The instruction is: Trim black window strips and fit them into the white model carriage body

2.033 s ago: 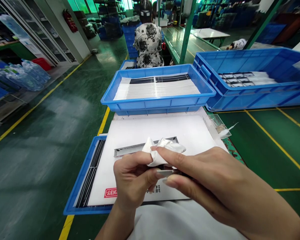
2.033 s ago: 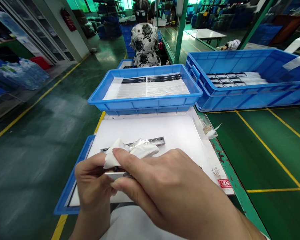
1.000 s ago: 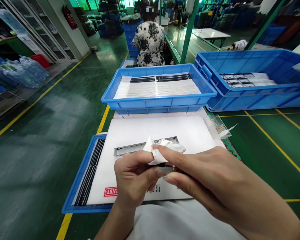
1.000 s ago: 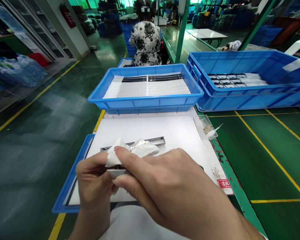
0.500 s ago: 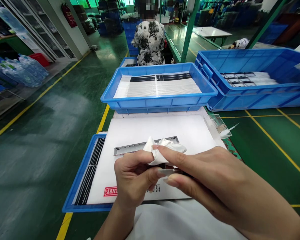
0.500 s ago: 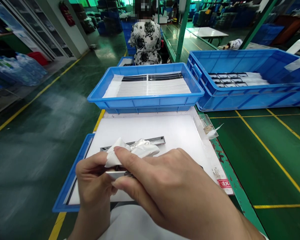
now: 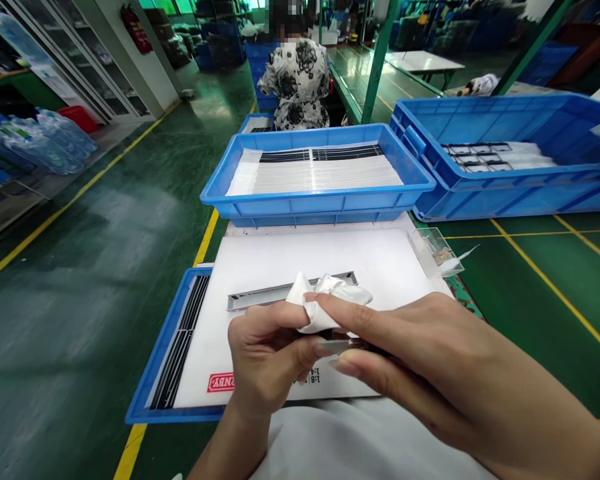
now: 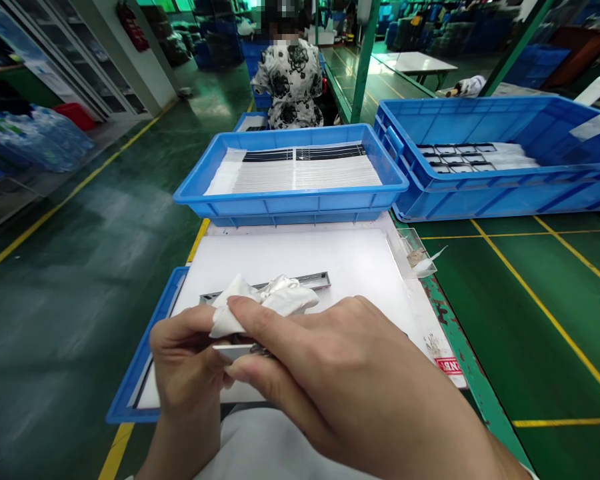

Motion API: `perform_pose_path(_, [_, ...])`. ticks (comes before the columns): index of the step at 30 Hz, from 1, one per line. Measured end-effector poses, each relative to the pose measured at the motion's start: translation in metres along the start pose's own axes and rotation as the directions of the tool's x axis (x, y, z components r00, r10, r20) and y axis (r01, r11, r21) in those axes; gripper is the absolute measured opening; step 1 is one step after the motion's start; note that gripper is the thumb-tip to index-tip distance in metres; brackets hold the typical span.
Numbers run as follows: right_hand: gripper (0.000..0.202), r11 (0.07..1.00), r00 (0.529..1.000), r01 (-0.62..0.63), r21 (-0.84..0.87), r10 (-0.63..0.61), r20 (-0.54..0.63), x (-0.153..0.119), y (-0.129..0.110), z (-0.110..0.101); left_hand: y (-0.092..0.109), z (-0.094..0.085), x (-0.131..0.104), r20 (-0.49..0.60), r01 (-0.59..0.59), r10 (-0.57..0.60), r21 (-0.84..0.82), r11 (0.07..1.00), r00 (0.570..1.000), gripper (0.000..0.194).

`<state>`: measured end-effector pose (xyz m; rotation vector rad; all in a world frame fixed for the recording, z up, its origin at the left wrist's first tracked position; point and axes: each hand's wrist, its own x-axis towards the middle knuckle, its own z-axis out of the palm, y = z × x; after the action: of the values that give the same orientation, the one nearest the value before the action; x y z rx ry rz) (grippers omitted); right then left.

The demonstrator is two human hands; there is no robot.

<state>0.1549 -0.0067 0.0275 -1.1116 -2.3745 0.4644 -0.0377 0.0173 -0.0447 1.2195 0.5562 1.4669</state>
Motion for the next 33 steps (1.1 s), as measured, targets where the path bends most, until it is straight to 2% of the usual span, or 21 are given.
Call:
perform_pose_path(11, [0.034, 0.995, 1.0, -0.007, 0.101, 0.006, 0.01, 0.0005, 0.0021, 0.0036, -0.0013, -0.0001, -0.001, 0.005, -0.005, 0.005, 0.004, 1.0, 1.0, 0.01])
perform_pose_path(26, [0.035, 0.987, 0.999, -0.039, 0.156, 0.035, 0.026, -0.0006, 0.0005, 0.0033, -0.0022, 0.0003, -0.0008, -0.04, -0.039, 0.041, 0.043, 0.998, 0.998, 0.014])
perform_pose_path(33, [0.036, 0.987, 0.998, -0.049, 0.154, 0.044, 0.034, -0.0003, 0.0002, 0.0043, -0.0013, -0.002, -0.0013, -0.022, -0.046, 0.046, 0.042, 0.998, 0.999, 0.013])
